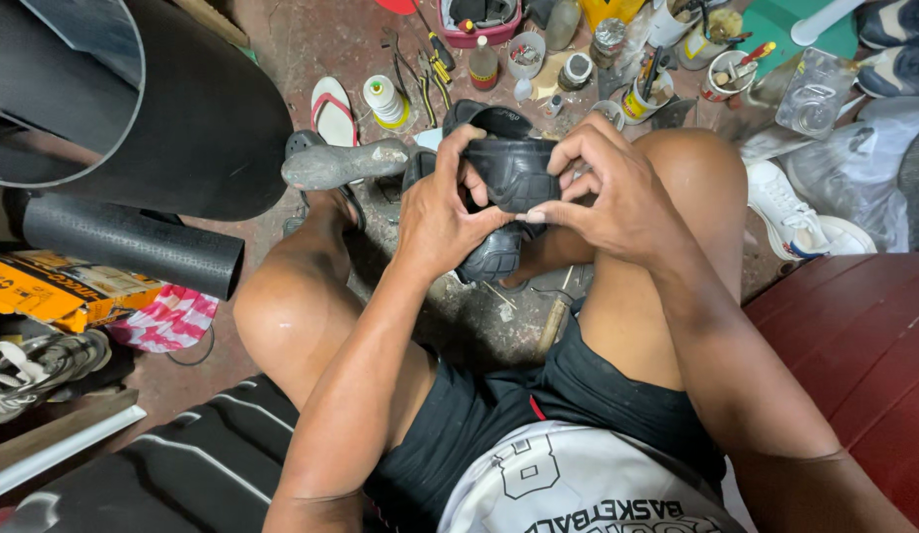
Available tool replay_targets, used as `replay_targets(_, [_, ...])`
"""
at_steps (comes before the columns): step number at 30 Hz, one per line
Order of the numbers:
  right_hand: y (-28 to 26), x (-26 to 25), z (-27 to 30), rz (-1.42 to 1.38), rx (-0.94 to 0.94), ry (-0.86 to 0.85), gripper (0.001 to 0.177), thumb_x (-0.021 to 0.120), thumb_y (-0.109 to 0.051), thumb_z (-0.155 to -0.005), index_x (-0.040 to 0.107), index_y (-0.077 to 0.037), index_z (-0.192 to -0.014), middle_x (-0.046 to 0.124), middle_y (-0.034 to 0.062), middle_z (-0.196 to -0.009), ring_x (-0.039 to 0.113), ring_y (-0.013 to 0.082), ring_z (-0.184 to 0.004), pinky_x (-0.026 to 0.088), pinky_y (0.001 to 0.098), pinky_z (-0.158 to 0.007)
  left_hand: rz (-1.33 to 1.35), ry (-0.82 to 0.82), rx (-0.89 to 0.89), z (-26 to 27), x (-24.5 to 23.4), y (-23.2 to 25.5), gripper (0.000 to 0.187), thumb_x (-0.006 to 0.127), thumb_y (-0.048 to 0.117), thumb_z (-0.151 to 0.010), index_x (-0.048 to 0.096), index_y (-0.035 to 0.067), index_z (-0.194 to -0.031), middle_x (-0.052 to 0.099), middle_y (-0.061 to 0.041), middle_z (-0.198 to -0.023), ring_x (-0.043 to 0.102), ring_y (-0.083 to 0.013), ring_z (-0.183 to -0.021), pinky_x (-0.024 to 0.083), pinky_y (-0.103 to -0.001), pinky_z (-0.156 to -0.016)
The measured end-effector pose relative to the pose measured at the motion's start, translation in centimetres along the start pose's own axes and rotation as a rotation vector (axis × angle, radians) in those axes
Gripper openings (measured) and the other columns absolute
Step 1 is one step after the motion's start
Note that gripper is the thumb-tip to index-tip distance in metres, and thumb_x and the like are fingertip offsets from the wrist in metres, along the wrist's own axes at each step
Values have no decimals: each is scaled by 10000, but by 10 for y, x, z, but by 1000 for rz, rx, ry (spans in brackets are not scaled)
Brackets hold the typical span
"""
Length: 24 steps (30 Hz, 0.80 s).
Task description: The person is repairing a black shoe by hand. They inspect the sole and heel, then use a small tool to scrape and clean the sole surface. They also use a cloth to wipe the shoe's interior and exterior.
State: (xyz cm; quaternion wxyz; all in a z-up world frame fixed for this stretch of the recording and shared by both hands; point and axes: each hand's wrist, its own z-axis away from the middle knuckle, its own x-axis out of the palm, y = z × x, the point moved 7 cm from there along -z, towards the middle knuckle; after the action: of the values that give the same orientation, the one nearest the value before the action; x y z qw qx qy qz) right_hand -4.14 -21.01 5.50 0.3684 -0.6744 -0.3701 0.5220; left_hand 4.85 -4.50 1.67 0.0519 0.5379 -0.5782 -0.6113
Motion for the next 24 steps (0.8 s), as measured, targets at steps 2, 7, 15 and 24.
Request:
replay_targets(2, [8,1,-2,-37,58,-34,427,902,-39,-763,566,-3,-1023,507,67,-1068,653,125,-887,634,252,-748,1,-18,-11,1,2,-1,860,913,293,-756,412,141,-1439,630,-20,-780,683,-216,-696,544,-361,-664])
replay_targets(7, [11,0,3,-91,-9,-69,349,860,-35,-821,603,2,-1055,514,65,-1072,611,131,-914,604,242,-763,78,3,-26,4,5,-3,886,945,271,-741,403,134,-1428,634,-9,-818,664,-168,-702,541,-327,-660])
replay_targets(15, [-4,-5,8,-332,9,103,248,628,-30,-1070,681,-1,-1311,592,47,-1151,644,103,-967,580,235,-875,285,11,-132,-1,1,-9,890,966,179,-749,401,123,-1434,609,27,-799,530,-50,-634,425,-212,-585])
replay_targets(24, [-17,1,8,-263,28,144,186,735,59,-942,674,36,-1116,569,43,-1126,621,85,-950,554,210,-847,162,40,-119,0,-2,-6,919,961,205,-723,400,149,-1449,618,4,-810,601,-113,-633,473,-272,-597])
